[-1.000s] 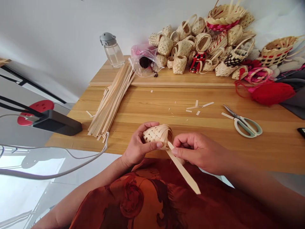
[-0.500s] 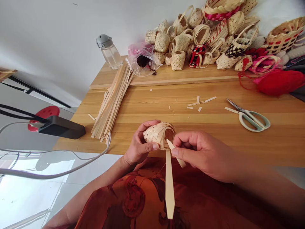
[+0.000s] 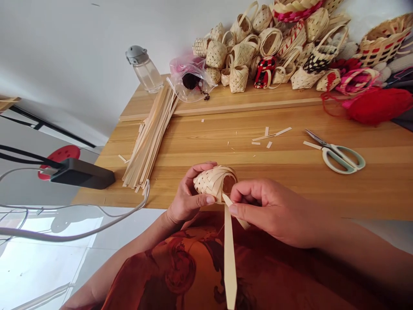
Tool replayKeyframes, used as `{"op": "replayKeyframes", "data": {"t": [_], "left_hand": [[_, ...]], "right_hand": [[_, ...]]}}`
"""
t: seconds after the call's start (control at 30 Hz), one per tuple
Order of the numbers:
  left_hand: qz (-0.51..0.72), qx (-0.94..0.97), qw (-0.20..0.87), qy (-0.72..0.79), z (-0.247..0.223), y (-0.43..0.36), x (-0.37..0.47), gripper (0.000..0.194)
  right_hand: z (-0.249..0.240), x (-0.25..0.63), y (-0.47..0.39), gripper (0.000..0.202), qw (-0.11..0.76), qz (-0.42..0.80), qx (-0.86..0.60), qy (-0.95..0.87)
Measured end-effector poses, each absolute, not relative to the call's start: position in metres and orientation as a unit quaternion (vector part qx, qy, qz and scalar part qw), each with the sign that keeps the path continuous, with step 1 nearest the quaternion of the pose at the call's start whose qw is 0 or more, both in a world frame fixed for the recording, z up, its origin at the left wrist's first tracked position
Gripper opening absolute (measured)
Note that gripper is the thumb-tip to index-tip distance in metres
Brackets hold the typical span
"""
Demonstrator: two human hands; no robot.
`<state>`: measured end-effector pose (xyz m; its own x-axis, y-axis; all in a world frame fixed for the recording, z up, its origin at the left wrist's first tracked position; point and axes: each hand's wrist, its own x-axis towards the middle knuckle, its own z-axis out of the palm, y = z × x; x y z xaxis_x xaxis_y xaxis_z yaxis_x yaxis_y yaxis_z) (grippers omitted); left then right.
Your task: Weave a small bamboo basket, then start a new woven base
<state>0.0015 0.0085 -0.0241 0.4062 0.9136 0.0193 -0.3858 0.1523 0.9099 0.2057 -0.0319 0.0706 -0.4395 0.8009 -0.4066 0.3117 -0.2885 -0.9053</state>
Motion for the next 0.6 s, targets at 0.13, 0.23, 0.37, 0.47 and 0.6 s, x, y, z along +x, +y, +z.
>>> {"op": "replayKeyframes", "data": {"t": [0.13, 0.23, 0.37, 0.47, 0.6], "left_hand": [[0.441, 0.479, 0.702, 0.289, -0.02, 0.009, 0.0, 0.064], [0.411, 0.5, 0.706, 0.288, -0.014, 0.009, -0.001, 0.064], [0.373, 0.516, 0.715, 0.29, -0.009, 0.006, -0.001, 0.066], [0.369, 0.51, 0.715, 0.303, -0.01, 0.003, 0.0, 0.066], [0.37, 0.537, 0.687, 0.322, -0.009, 0.0, 0.001, 0.065]], "right_hand": [[0.067, 0.209, -0.031, 0.019, 0.174, 0.62, -0.494, -0.584], [0.063, 0.214, -0.029, 0.021, 0.153, 0.609, -0.493, -0.602], [0.058, 0.22, -0.03, 0.022, 0.124, 0.63, -0.475, -0.602], [0.052, 0.219, -0.033, 0.025, 0.153, 0.641, -0.494, -0.568], [0.047, 0.22, -0.038, 0.028, 0.19, 0.655, -0.506, -0.528]]}}
